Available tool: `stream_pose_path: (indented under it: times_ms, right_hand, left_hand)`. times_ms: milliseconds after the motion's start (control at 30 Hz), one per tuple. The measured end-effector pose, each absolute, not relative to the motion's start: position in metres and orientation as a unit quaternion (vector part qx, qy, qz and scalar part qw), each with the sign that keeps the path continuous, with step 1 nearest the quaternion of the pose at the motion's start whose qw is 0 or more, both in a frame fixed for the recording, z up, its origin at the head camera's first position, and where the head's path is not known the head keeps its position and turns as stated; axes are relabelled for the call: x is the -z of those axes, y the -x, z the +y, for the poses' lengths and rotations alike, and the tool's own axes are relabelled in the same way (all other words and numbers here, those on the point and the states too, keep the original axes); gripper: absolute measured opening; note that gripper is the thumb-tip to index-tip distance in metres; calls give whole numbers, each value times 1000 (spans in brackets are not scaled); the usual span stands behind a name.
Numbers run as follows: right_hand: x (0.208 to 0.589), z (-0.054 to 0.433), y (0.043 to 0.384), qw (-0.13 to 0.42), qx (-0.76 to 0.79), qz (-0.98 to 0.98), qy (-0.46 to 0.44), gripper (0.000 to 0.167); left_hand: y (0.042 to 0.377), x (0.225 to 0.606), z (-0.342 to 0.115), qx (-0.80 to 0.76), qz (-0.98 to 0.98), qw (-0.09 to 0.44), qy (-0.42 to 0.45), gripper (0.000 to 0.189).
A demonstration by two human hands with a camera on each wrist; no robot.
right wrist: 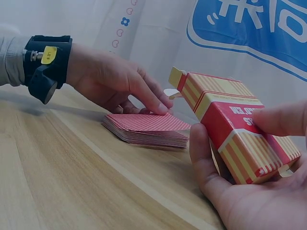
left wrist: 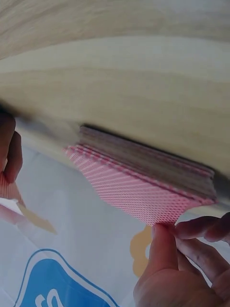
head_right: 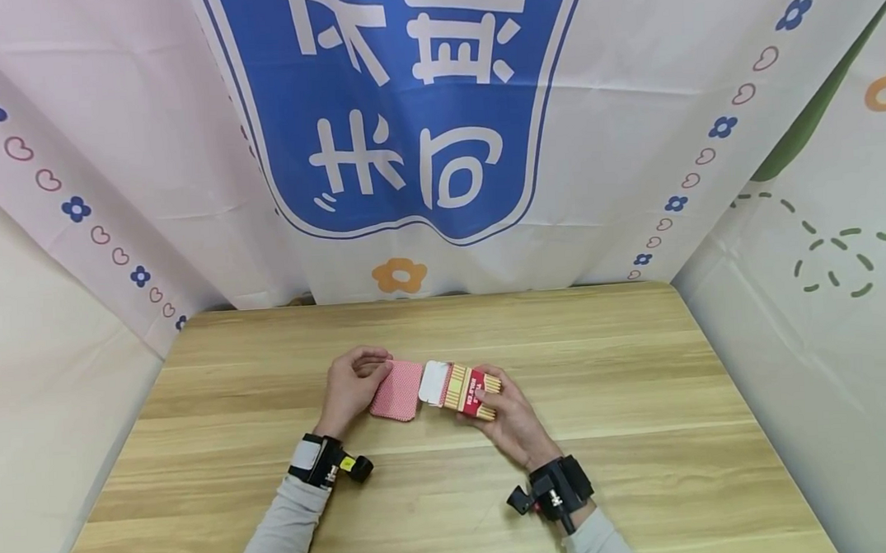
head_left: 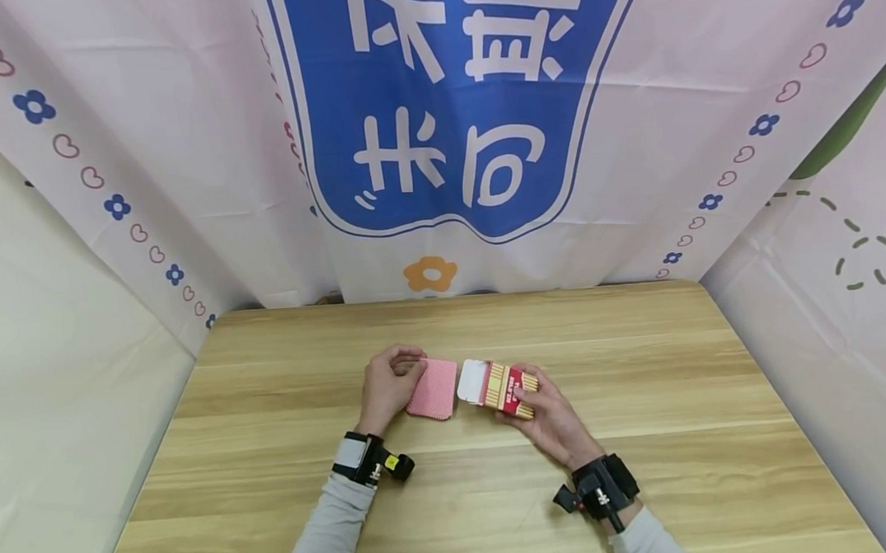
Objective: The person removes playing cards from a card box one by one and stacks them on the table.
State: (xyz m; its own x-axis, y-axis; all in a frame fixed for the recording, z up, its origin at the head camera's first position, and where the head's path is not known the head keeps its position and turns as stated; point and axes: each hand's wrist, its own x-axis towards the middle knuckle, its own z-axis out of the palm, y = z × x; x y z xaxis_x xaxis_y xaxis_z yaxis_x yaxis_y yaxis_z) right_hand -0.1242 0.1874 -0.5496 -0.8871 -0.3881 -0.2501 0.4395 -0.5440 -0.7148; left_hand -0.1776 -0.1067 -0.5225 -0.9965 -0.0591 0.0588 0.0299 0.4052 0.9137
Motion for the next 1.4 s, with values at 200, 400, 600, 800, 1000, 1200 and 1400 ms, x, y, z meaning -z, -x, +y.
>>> stream_pose_path:
  times_ms: [200,400,600,800,1000,1200,1400]
  right_hand:
    - [550,188,125,236,876,419,-30,63]
    - [551,188,125,236,876,419,-32,63]
    - [551,188,124,235,877,418,-29,61]
    - [550,188,124,236,878,415,-27,61]
    - [550,188,124,236,879,413,-26,63]
    - [550,188,123,238,877,418,-22,63]
    - [550,188,124,238,876,419,-20,60]
  left_hand:
    - [179,529,-107,536,-843,50,-11,13]
    - [179,534,-108,524,-850,53,-18,13]
    - [179,535,-108,518,-853,55,-18,14]
    - [179,534,-108,518,-853,51,-22,15]
    - [178,529,-107,517,-854,46,-29,20]
    - [175,521,-99,560,-825,67,5,13]
    - [164,502,-80,607,-786,71,98,11]
